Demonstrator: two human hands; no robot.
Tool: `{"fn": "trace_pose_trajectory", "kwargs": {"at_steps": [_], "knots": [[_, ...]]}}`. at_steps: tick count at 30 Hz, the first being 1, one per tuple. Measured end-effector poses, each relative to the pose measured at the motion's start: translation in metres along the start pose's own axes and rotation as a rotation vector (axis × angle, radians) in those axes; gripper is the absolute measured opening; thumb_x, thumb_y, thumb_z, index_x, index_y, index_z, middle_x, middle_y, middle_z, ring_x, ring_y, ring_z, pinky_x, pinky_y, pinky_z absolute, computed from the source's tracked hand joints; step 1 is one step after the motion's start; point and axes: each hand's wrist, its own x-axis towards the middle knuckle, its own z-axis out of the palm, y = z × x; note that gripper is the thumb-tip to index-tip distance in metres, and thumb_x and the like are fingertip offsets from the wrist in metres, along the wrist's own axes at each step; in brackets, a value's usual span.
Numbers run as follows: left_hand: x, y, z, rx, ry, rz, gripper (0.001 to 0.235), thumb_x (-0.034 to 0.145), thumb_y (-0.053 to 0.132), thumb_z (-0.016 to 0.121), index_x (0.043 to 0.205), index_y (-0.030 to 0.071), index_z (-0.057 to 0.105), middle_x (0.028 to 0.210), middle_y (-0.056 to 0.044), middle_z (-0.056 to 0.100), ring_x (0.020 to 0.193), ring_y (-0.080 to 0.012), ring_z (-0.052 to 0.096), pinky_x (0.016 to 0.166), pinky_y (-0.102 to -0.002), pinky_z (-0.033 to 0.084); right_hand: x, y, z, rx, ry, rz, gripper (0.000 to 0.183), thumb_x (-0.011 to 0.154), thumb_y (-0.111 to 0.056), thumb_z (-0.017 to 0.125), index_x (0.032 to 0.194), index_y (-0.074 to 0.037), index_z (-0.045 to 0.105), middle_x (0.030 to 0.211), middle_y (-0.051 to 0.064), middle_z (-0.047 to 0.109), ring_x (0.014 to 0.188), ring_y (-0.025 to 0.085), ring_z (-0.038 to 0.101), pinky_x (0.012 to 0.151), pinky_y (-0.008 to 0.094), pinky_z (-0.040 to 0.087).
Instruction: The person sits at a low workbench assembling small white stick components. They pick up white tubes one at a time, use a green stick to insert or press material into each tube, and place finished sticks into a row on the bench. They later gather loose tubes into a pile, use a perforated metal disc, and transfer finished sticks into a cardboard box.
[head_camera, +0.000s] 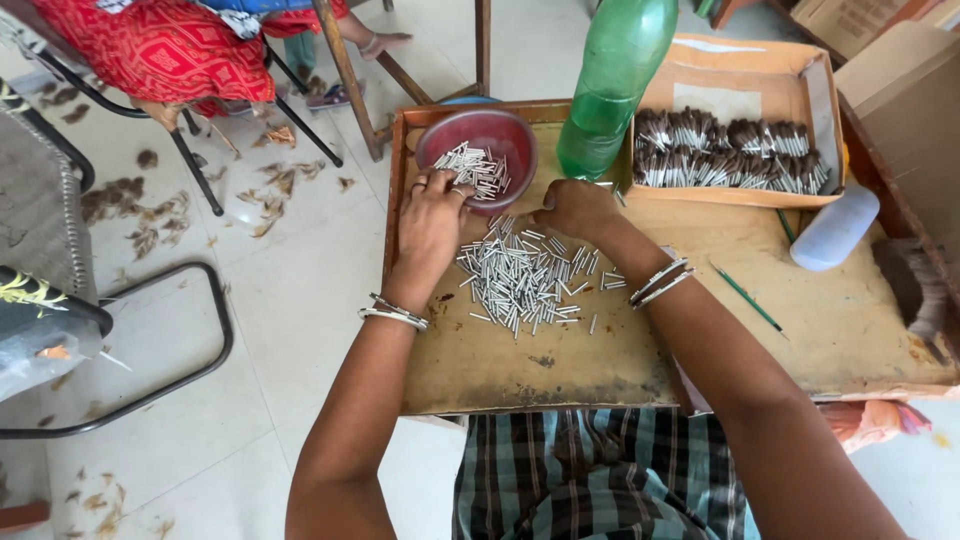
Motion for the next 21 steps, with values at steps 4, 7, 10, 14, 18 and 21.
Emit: {"fn": "trace_pose_trajectory", "kwargs": {"at_steps": [4,7,10,14,18,21], "knots": [[-0.001,0.003,0.0,-0.052,0.022,-0.021,0.026,0.081,0.009,0.077,0.106,0.015,0.079,0.132,-0.011,0.064,0.125,-0.0359,0.057,0.099,-0.045,0.051,0.016,-0.001,0.018,-0.04,0.01,-0.06,0.044,0.077,-0.051,0.082,0.103,-0.016,0.076,0.105,0.01,0.076,0.099,0.029,0.072,0.087,0.043,0.055],[-0.012,0.011,-0.014,-0.12,0.032,0.005,0.028,0.08,0.006,0.077,0.107,0.013,0.079,0.126,-0.01,0.065,0.12,-0.0338,0.059,0.096,-0.043,0.052,0.012,-0.014,0.015,-0.046,-0.128,0.0,0.038,0.078,-0.049,0.081,0.098,-0.017,0.078,0.102,0.005,0.078,0.099,0.025,0.073,0.088,0.041,0.056],[-0.01,0.015,-0.024,-0.162,0.061,0.054,0.029,0.079,0.006,0.078,0.107,0.011,0.079,0.12,-0.009,0.066,0.115,-0.0319,0.059,0.098,-0.043,0.051,0.018,-0.002,0.022,0.018,-0.119,-0.03,0.038,0.074,-0.044,0.084,0.096,-0.015,0.078,0.101,0.005,0.078,0.097,0.025,0.073,0.087,0.041,0.056],[-0.01,0.016,-0.021,-0.171,0.084,0.054,0.026,0.077,0.006,0.078,0.103,0.011,0.079,0.119,-0.009,0.066,0.116,-0.0318,0.059,0.099,-0.043,0.05,0.025,0.022,0.037,0.098,-0.076,-0.043,0.035,0.075,-0.042,0.079,0.098,-0.017,0.079,0.1,0.006,0.08,0.095,0.025,0.075,0.085,0.04,0.058],[-0.011,0.013,-0.02,-0.177,0.086,0.052,0.025,0.079,0.008,0.079,0.104,0.011,0.079,0.118,-0.01,0.066,0.117,-0.0323,0.058,0.101,-0.043,0.049,0.01,0.01,0.019,0.086,-0.092,-0.036,0.05,0.071,-0.053,0.085,0.101,-0.014,0.075,0.102,0.008,0.077,0.097,0.026,0.073,0.087,0.039,0.056],[-0.012,0.015,-0.024,-0.201,0.058,0.042,0.025,0.079,0.007,0.078,0.104,0.011,0.08,0.118,-0.01,0.066,0.117,-0.0324,0.058,0.1,-0.043,0.049,0.002,-0.011,0.011,0.016,-0.126,-0.006,0.05,0.068,-0.052,0.084,0.103,-0.016,0.074,0.104,0.006,0.077,0.098,0.026,0.073,0.085,0.04,0.056]]}}
